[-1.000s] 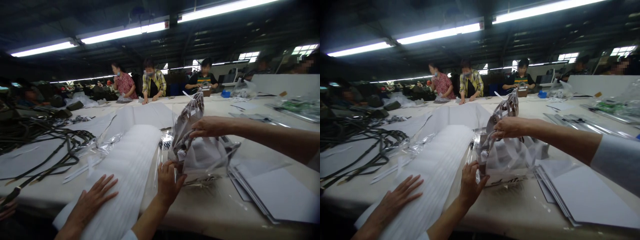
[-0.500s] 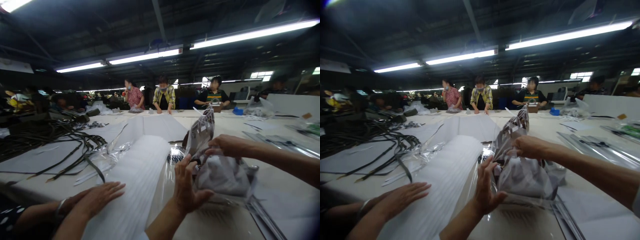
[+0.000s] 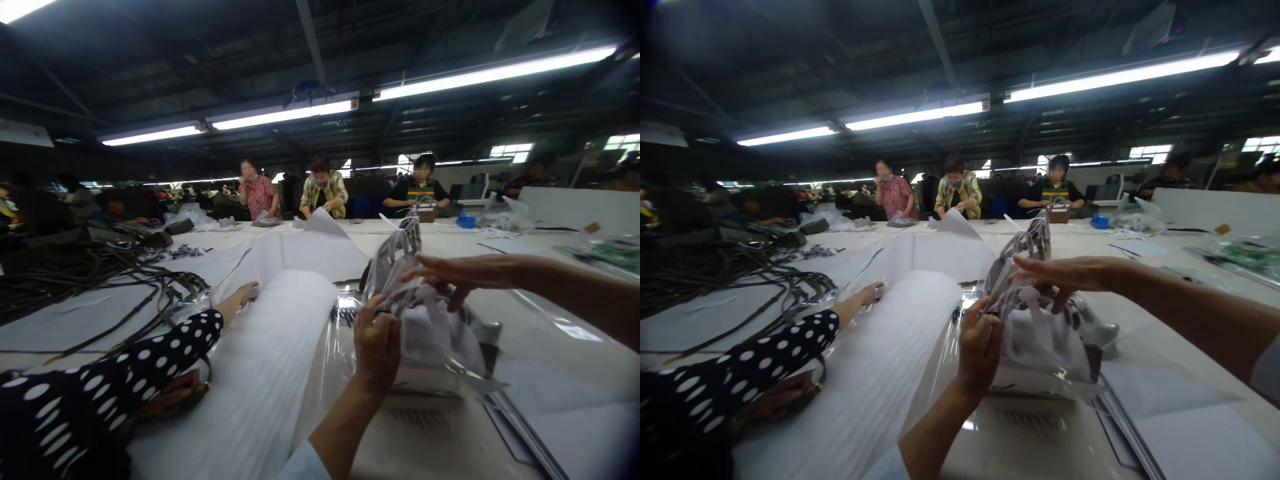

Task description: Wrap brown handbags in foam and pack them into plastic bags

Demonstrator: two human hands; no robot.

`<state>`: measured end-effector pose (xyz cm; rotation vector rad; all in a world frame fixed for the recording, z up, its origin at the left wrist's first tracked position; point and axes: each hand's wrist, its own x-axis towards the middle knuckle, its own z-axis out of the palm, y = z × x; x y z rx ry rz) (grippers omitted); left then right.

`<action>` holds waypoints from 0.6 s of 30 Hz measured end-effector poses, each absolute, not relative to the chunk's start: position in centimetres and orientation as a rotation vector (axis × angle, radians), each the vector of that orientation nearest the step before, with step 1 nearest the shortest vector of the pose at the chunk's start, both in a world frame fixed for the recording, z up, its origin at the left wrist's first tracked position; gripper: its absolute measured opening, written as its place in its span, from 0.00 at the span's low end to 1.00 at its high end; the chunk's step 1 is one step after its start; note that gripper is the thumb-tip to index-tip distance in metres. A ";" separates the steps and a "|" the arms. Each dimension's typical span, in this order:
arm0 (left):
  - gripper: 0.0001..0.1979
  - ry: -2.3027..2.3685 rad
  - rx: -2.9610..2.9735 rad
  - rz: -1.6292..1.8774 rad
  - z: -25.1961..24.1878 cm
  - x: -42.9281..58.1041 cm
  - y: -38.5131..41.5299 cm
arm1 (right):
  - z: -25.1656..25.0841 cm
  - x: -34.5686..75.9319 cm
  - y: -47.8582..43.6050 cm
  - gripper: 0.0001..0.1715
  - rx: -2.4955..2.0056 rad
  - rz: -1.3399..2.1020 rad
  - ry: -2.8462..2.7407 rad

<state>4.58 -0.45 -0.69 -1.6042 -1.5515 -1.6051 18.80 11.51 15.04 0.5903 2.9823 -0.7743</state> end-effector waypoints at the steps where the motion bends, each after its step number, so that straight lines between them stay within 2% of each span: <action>1: 0.06 -1.583 -1.592 -1.611 -0.6 4.4 -0.2 | 15.4 19.3 11.3 0.35 0.548 -0.824 2.945; 3: 0.06 -1.645 -1.579 -1.596 -0.1 4.0 0.3 | 15.3 19.6 10.7 0.36 0.462 -0.620 3.007; 5: 0.07 -1.676 -1.601 -1.577 0.5 3.5 0.8 | 14.3 19.1 10.1 0.36 0.489 -0.212 3.132; 8: 0.06 -1.667 -1.689 -1.557 1.1 1.9 0.3 | 12.7 17.8 9.9 0.22 0.622 0.116 3.272; 10: 0.13 -1.679 -1.735 -1.494 0.6 -0.5 -1.5 | 12.8 17.6 10.5 0.20 0.688 0.019 3.266; 14: 0.29 -2.032 -1.571 -0.768 -4.3 -9.2 -7.1 | 16.5 20.4 12.7 0.25 0.866 -0.358 3.213; 18: 0.31 -2.293 -1.477 -0.375 -11.7 -16.4 -11.3 | 22.2 25.0 14.5 0.28 1.202 -0.534 3.277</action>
